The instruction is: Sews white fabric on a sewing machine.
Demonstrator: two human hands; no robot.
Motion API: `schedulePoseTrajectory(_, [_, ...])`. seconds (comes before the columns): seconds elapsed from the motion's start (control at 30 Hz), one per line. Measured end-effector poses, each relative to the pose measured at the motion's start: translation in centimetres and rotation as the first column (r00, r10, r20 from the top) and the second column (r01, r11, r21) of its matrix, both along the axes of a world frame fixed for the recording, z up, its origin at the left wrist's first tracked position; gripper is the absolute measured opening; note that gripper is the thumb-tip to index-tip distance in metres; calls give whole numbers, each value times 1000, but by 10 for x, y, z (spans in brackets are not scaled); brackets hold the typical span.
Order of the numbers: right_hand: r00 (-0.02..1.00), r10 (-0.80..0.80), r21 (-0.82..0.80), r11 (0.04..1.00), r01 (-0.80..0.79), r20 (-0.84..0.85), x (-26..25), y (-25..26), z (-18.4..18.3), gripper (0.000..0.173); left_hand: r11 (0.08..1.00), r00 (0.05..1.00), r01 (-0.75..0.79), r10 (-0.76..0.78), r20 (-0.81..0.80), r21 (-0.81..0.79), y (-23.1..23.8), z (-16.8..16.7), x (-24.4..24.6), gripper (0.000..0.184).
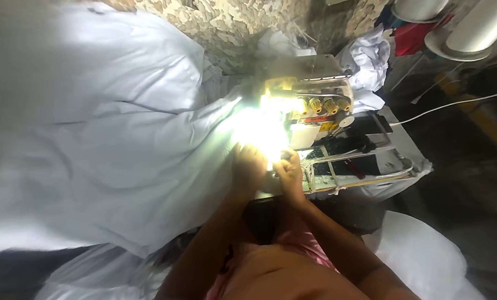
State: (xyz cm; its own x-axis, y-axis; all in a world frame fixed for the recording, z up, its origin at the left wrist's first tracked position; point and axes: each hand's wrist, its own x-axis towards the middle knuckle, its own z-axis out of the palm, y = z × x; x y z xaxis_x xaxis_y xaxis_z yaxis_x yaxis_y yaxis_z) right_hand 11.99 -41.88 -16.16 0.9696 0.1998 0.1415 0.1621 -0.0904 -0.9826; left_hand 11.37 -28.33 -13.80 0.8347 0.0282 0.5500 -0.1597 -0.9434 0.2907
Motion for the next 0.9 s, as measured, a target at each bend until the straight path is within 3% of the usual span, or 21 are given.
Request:
schedulePoseTrajectory(0.17, [973,-17,-179,982,59,232,13,0,6,29,1000,982,1,-3,-189,-8,11,20,20,29])
schedulePoseTrajectory(0.33, [886,3,-431,874,223,464,25,-1,22,18,998,951,-11,-7,-310,-57,23,31,42,36])
schedulePoseTrajectory(0.47, [855,43,-542,789,288,518,27,-1,29,20,989,926,26,-78,-370,-144,37,32,60,43])
schedulePoseTrajectory(0.57, [836,64,-564,766,310,545,31,-2,29,23,977,941,79,-140,-309,-199,50,25,73,44])
schedulePoseTrajectory(0.73, [878,72,-560,794,237,473,30,-6,33,28,963,951,167,-214,-225,-209,74,13,101,29])
schedulePoseTrajectory(0.83, [930,116,-555,825,106,349,17,-21,31,31,948,965,138,-194,-177,-286,79,10,111,35])
schedulePoseTrajectory(0.9, [911,73,-473,870,140,405,7,-34,15,33,919,972,107,-176,-154,-379,77,8,110,39])
